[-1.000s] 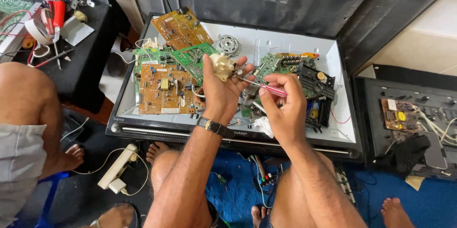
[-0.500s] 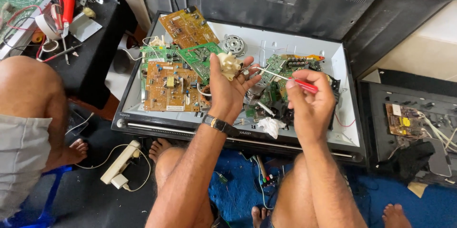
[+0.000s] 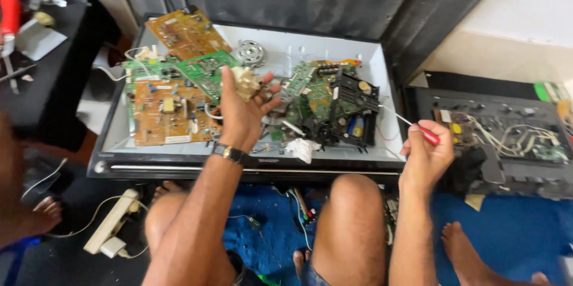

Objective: Disassembling and cleaning an internal motor component from a television set using a screwdriver and a cloth.

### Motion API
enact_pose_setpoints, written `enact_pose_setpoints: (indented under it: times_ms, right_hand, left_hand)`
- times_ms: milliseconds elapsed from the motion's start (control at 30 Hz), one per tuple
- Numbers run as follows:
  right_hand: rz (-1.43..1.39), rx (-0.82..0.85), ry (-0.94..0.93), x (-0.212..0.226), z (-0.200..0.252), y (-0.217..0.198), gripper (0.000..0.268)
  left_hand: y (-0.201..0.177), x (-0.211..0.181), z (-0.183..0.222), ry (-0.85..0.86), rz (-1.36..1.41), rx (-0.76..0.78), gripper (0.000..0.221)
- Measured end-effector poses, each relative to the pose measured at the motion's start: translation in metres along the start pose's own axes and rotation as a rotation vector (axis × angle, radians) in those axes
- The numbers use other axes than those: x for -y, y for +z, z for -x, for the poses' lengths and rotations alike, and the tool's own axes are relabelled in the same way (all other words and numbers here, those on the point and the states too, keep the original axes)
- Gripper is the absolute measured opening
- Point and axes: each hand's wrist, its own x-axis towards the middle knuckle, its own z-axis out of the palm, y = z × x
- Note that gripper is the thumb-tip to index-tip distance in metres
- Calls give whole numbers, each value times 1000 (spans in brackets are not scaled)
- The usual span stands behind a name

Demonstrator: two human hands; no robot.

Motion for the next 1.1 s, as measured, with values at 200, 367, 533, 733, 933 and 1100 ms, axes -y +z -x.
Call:
enact_pose_setpoints:
  times_ms: [200, 367, 533, 733, 933, 1100]
  right_hand:
    - [178, -116, -61, -29, -5, -53, 14]
    - [377, -24, -238, -56, 3, -51, 13]
    - [504, 25, -304, -60, 10, -49, 13]
    - [435, 18, -236, -49, 12, -48, 10]
    - [32, 161, -10, 40, 29, 4, 7]
    - [-82, 459, -149, 111, 51, 71, 17]
  left_hand:
    - [-7, 1, -2, 7, -46, -2, 82]
    - [-7, 1, 2, 24, -60, 13, 81]
    - [-9, 1, 3, 38, -51, 19, 76]
    - [-6, 1, 6, 62, -45, 31, 74]
    - [-12, 6, 1, 52, 32, 22, 74]
    - [-14, 5, -1, 19, 81, 37, 74]
